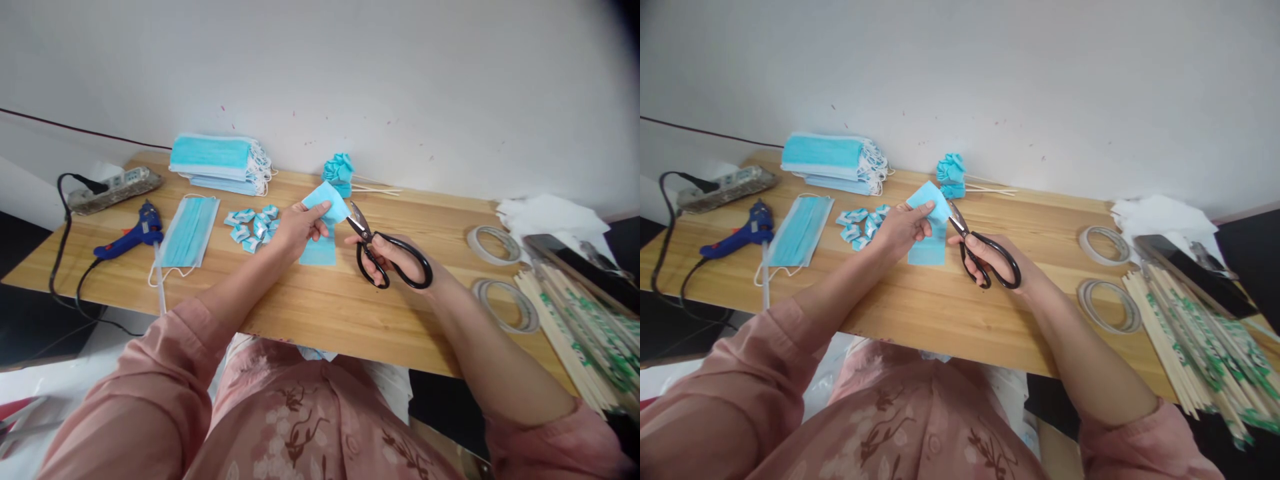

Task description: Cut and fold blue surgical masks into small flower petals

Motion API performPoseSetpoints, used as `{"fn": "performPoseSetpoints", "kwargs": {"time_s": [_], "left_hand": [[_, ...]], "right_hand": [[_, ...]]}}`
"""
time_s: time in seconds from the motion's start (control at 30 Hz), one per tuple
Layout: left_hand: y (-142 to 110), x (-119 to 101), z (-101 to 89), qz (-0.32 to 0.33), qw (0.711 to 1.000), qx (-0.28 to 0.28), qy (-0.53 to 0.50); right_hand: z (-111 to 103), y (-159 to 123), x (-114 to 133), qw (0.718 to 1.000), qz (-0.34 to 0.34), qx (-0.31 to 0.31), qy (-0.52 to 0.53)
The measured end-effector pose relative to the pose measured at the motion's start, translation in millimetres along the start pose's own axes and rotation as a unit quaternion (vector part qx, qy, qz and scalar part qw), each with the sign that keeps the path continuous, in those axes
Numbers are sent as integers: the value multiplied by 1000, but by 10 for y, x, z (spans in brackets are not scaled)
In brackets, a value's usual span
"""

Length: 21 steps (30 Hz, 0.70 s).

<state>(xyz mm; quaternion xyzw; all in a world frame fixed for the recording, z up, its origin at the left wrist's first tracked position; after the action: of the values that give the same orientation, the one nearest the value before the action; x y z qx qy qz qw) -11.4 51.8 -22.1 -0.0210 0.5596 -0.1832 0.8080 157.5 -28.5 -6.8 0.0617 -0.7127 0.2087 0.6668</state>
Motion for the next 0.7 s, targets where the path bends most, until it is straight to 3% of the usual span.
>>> {"fn": "performPoseSetpoints", "kwargs": {"time_s": [0.3, 0.7], "left_hand": [[-43, 38, 100, -2, 999, 33, -35], [-4, 53, 93, 3, 997, 51, -56]], "right_hand": [[0, 33, -67, 999, 5, 5, 33], [76, 63, -77, 992, -47, 4, 113]]}}
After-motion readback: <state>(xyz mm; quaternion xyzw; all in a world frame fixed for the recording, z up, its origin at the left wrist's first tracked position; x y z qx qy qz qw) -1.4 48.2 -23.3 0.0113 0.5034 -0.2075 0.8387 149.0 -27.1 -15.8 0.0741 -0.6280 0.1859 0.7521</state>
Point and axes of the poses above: each hand's wrist, its own y-axis towards the middle knuckle, its own z-axis out of the palm, x = y × z, the point moved 6 cm from there along y, towards the middle knuckle, and after that the axes turned 1 degree about x, right-handed, at the moved point
